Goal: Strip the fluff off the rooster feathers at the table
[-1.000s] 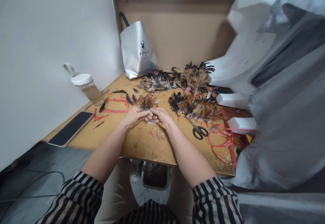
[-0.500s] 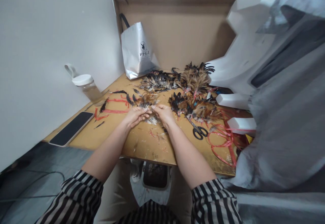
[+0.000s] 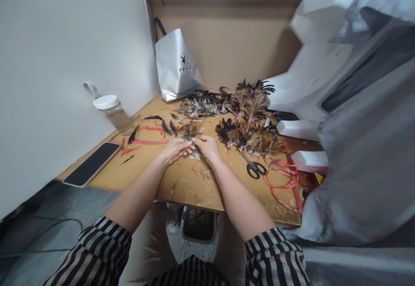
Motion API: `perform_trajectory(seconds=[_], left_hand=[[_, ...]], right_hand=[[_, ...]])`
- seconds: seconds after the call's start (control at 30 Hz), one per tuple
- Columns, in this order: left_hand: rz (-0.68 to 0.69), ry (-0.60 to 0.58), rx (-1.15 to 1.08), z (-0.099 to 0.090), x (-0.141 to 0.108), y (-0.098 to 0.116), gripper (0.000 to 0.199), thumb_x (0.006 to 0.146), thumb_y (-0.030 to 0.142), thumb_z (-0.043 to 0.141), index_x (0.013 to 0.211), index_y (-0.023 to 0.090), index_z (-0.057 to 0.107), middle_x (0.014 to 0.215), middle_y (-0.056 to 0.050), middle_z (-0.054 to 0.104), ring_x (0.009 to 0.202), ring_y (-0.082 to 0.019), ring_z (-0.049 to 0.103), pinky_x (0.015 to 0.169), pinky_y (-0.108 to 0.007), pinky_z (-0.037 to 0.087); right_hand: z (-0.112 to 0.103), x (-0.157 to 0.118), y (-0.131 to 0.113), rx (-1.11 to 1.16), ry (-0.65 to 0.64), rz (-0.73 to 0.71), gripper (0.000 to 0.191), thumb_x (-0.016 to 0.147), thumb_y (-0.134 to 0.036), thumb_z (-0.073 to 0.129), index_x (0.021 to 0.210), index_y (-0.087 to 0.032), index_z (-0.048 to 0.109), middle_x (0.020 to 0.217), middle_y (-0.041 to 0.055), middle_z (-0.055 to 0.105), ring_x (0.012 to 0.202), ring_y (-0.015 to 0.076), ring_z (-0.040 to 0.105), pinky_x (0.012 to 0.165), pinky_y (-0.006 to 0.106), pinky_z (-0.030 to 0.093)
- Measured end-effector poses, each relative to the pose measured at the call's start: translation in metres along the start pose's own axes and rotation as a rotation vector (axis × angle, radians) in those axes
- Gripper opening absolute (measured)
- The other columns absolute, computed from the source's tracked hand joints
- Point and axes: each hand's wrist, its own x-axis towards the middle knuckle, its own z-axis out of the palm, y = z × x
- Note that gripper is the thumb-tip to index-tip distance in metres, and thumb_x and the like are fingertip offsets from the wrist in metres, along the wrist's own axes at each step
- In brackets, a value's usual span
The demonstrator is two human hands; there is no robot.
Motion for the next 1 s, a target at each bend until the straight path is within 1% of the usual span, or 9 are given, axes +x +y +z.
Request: perform_trajectory(seconds=[0.1, 0.2, 0.3, 0.5, 0.63, 0.8, 1.0], left_hand=[[0.009, 0.021, 0.044, 0.0016, -0.0008, 0.0019, 0.022, 0.063, 0.026, 0.067, 0.068, 0.005, 0.065, 0.059, -0.010, 0.063, 0.045, -0.007, 0.055, 0.042, -0.013, 0.041], [0.001, 0.023, 0.069, 0.0017, -0.0009, 0.0024, 0.024, 0.063, 0.027, 0.067, 0.068, 0.004, 0.065, 0.055, -0.010, 0.062, 0.043, -0.007, 0.054, 0.040, -0.013, 0.040], [-0.003, 0.008, 0.072, 0.0005, -0.0006, 0.0014, 0.024, 0.064, 0.028, 0.066, 0.069, 0.004, 0.065, 0.056, -0.010, 0.062, 0.044, -0.008, 0.055, 0.041, -0.014, 0.041], [-0.010, 0.003, 0.074, 0.0007, -0.0012, 0.0010, 0.023, 0.063, 0.027, 0.067, 0.067, 0.005, 0.065, 0.058, -0.011, 0.063, 0.045, -0.008, 0.056, 0.041, -0.014, 0.040], [-0.021, -0.001, 0.070, 0.0016, -0.0020, 0.0017, 0.024, 0.061, 0.027, 0.068, 0.068, 0.005, 0.065, 0.061, -0.011, 0.064, 0.047, -0.008, 0.056, 0.042, -0.014, 0.041], [-0.032, -0.022, 0.058, 0.0007, -0.0019, 0.0005, 0.023, 0.062, 0.027, 0.068, 0.070, 0.005, 0.064, 0.065, -0.012, 0.065, 0.049, -0.008, 0.057, 0.043, -0.015, 0.041], [-0.069, -0.049, 0.030, -0.0016, -0.0002, -0.0030, 0.025, 0.063, 0.027, 0.068, 0.071, 0.004, 0.064, 0.066, -0.012, 0.065, 0.050, -0.008, 0.057, 0.044, -0.015, 0.042]], right_hand=[[-0.0012, 0.0000, 0.0005, -0.047, -0.009, 0.001, 0.028, 0.055, -0.041, 0.064, 0.059, -0.014, 0.060, 0.048, -0.0029, 0.051, 0.043, 0.0061, 0.038, 0.043, 0.019, 0.030], [-0.0028, -0.0004, -0.0002, -0.070, -0.014, 0.026, 0.030, 0.057, -0.044, 0.062, 0.055, -0.014, 0.058, 0.041, -0.0047, 0.044, 0.039, 0.0051, 0.032, 0.039, 0.019, 0.025], [-0.0035, -0.0004, -0.0006, -0.045, -0.023, 0.029, 0.032, 0.057, -0.045, 0.062, 0.055, -0.013, 0.057, 0.038, -0.0060, 0.039, 0.037, 0.0046, 0.028, 0.038, 0.019, 0.022], [-0.0025, 0.0012, 0.0006, 0.050, -0.020, 0.041, 0.031, 0.055, -0.044, 0.064, 0.053, -0.015, 0.054, 0.037, -0.0065, 0.038, 0.035, 0.0045, 0.027, 0.037, 0.020, 0.020], [-0.0030, 0.0024, 0.0033, 0.064, -0.013, 0.038, 0.031, 0.058, -0.044, 0.062, 0.052, -0.015, 0.053, 0.035, -0.0067, 0.036, 0.032, 0.0043, 0.025, 0.035, 0.020, 0.016], [-0.0037, 0.0026, 0.0039, 0.029, -0.003, 0.023, 0.030, 0.059, -0.044, 0.062, 0.054, -0.016, 0.054, 0.036, -0.0054, 0.041, 0.032, 0.0054, 0.029, 0.035, 0.020, 0.019], [-0.0023, 0.0015, 0.0013, -0.038, 0.028, -0.044, 0.029, 0.060, -0.042, 0.061, 0.052, -0.016, 0.053, 0.039, -0.0043, 0.045, 0.034, 0.0053, 0.032, 0.036, 0.020, 0.022]])
